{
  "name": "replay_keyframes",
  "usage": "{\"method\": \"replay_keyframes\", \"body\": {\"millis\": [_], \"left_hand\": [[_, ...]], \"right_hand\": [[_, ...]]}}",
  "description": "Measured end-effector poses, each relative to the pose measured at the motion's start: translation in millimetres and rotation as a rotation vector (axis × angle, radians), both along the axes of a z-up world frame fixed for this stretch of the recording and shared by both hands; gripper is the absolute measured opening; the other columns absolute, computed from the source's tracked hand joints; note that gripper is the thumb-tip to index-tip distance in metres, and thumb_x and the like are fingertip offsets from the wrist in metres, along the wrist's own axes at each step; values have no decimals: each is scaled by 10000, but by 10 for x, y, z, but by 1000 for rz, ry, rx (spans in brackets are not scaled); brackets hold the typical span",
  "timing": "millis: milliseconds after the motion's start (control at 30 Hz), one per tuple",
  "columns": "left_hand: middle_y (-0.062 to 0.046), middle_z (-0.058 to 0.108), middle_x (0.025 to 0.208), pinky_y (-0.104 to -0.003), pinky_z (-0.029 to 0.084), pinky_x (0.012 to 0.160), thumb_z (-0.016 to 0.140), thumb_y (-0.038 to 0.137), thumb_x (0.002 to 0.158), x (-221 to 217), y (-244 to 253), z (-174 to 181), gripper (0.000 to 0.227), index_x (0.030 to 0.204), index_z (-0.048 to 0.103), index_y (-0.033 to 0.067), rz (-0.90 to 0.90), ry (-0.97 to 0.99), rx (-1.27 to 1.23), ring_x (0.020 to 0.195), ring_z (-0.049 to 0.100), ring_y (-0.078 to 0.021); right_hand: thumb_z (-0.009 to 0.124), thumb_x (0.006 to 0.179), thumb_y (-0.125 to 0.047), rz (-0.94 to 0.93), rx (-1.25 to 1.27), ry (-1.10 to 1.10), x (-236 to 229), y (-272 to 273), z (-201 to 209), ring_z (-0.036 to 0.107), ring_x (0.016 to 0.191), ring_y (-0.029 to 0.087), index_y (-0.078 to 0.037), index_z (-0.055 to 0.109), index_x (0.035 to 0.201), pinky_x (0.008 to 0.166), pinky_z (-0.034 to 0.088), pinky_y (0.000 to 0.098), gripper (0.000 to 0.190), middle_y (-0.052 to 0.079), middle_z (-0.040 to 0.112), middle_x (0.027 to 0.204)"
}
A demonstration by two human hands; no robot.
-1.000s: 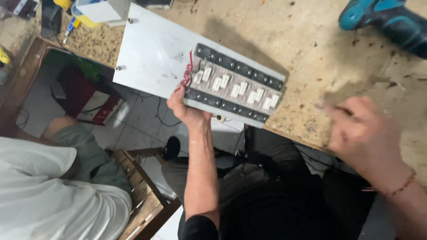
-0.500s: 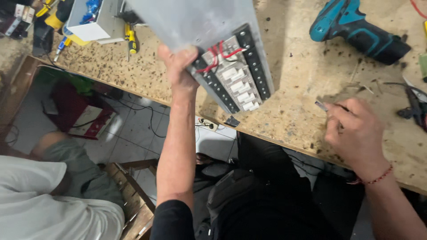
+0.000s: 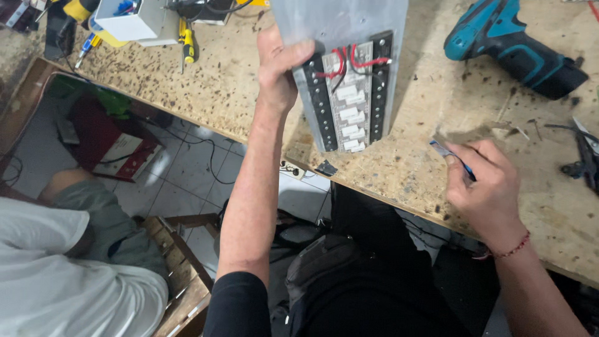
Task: The person cleans the surface of a metal electrical panel with a blue plastic scraper. They hold the panel with one hand and scrape the surface with the other, moving the scraper across different areas to remove residue.
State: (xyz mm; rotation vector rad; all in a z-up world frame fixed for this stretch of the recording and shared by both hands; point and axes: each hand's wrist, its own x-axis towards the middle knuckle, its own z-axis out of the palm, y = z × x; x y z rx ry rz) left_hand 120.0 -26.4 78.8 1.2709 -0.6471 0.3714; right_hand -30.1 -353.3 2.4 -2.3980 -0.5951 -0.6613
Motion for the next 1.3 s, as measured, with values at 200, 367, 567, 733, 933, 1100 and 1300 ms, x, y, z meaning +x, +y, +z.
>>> {"method": "replay_keyframes", "body": {"millis": [200,367,567,733,933,1100,1300], "left_hand": [[-9,574,860,-322,464,695,693,636,885,-52,-41,-107,585,1033,611,77,28,160,-23,740,539,-147],[68,395,632,-255,322,496,512,722,868,46,-172,-177,556,690,375,214,397,221,-12,539,359,-77],[84,299,607,-255,267,513,460,642,931,62,-207,-116,517,685,307,214,526,139,72,532,271,-63],[71,280,660,-263,247,553,429,560,985,47,-247,-105,463,709,339,199,574,44,82,593,257,-74],[50,317,694,-317,312,601,464,532,959,4,-229,-1,436,731,350,178,637,128,129,677,332,-97],[40,487,691,-290,393,592,469,603,943,64,-219,-64,461,770,518,179,578,192,115,649,456,-106],[-19,652,828,-285,479,741,488,584,959,44,-203,-54,547,933,687,74,605,192,100,819,560,-123]], "right_hand": [[678,1010,108,46,233,81,97,384,195,510,677,190,157,746,1214,523,395,286,220,171,641,928],[709,992,85,81,270,65,233,525,195,615,756,233,134,746,1159,652,521,338,178,197,676,943],[715,1068,108,187,259,-146,630,662,316,577,687,199,152,726,1130,574,452,284,77,240,742,976],[724,1160,-32,122,449,-51,906,752,427,402,604,90,26,746,1064,535,262,235,115,54,590,758],[689,1118,33,150,483,-198,1013,859,740,519,754,177,84,744,1062,625,378,292,94,137,630,883],[710,1033,105,186,511,-299,1386,941,745,606,749,209,126,759,1063,539,378,223,61,217,742,905],[688,1048,42,128,392,-328,1283,1034,914,611,770,256,80,668,1027,673,487,353,47,168,662,943]]}}
